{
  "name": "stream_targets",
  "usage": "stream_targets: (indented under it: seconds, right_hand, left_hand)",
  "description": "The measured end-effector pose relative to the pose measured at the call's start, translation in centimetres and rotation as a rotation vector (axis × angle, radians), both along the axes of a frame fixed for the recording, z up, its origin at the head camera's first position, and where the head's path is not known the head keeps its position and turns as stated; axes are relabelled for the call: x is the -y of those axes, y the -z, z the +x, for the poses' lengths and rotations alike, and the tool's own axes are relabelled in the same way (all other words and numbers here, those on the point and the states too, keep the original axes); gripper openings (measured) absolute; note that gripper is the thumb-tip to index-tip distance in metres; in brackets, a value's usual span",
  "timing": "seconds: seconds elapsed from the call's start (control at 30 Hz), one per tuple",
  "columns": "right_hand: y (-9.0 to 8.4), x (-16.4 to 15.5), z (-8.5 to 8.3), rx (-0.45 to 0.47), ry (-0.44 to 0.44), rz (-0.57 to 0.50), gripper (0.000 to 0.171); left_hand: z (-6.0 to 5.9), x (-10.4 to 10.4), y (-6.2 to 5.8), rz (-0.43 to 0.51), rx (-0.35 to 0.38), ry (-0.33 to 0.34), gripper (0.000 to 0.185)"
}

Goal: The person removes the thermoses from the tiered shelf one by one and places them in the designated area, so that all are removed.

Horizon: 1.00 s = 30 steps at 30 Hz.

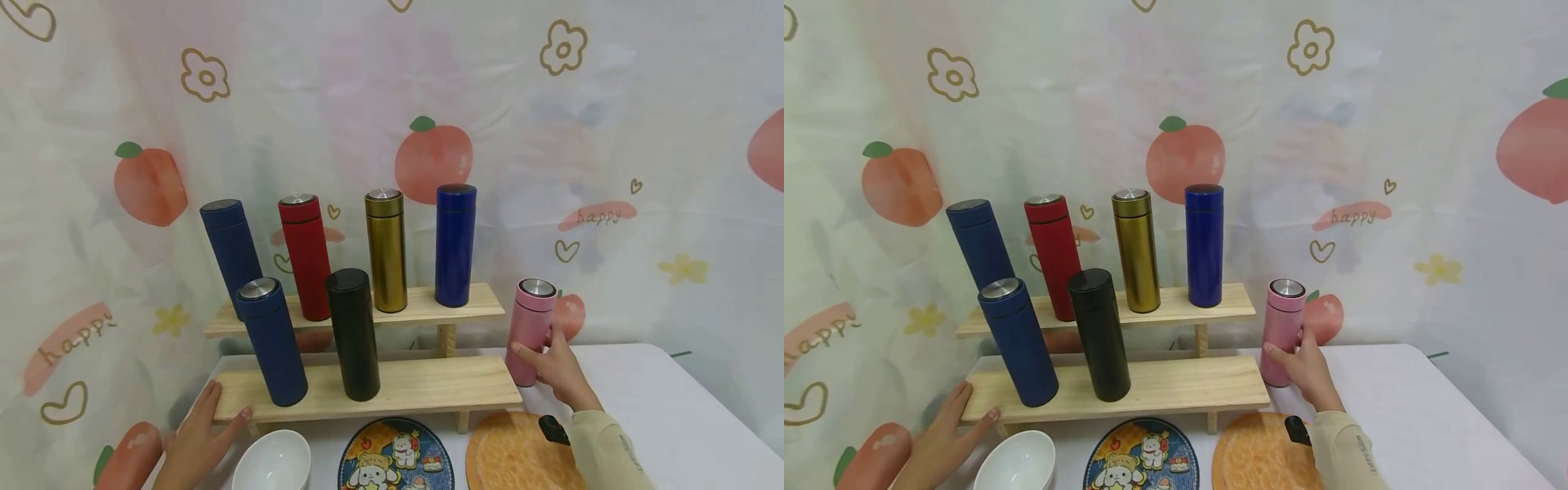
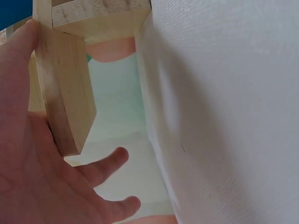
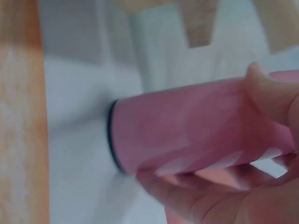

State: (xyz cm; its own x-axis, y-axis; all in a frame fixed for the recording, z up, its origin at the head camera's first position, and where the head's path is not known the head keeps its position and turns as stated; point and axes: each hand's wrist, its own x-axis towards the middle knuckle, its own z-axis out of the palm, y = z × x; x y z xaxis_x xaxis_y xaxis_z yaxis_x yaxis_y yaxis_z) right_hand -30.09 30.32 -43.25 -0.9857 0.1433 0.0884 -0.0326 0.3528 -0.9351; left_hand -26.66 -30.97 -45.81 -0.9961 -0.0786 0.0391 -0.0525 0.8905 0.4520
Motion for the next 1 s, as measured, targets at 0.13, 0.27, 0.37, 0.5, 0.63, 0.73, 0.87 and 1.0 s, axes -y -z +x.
stream_targets:
  seconds: [0.13,0.27,0.37,0.5,0.63,0.73,0.87,1.0]
  right_hand:
    - [0.4,-0.4,-1.3,-0.033,-0.022,0.033,0.092]
    - [0.5,-0.8,-2.4,-0.009,-0.038,0.038,0.095]
    - [0.5,-1.0,-3.0,0.008,-0.043,0.041,0.097]
    - [0.8,-1.1,-3.3,-0.022,-0.039,0.073,0.095]
    - [1.2,-1.1,-3.5,-0.066,-0.028,0.078,0.093]
    - [1.3,-0.8,-3.5,-0.081,-0.019,0.068,0.089]
    - [1.1,-0.3,-3.2,-0.068,-0.001,0.062,0.081]
    - [0.1,0.2,-2.5,-0.060,0.016,0.043,0.089]
  left_hand:
    - [0.0,-0.1,0.2,0.018,-0.012,0.005,0.107]
    - [0.0,0.0,0.4,0.022,-0.017,0.002,0.107]
    - [0.1,0.0,0.5,0.014,-0.021,-0.005,0.107]
    - [0.1,0.0,0.6,0.028,-0.033,-0.009,0.107]
    - [0.1,0.0,0.7,0.061,-0.046,-0.004,0.106]
    - [0.0,0.0,0.7,0.070,-0.053,-0.001,0.106]
    - [0.0,0.0,0.7,0.048,-0.046,-0.001,0.106]
    - [0.0,0.0,0.5,0.022,-0.045,-0.003,0.106]
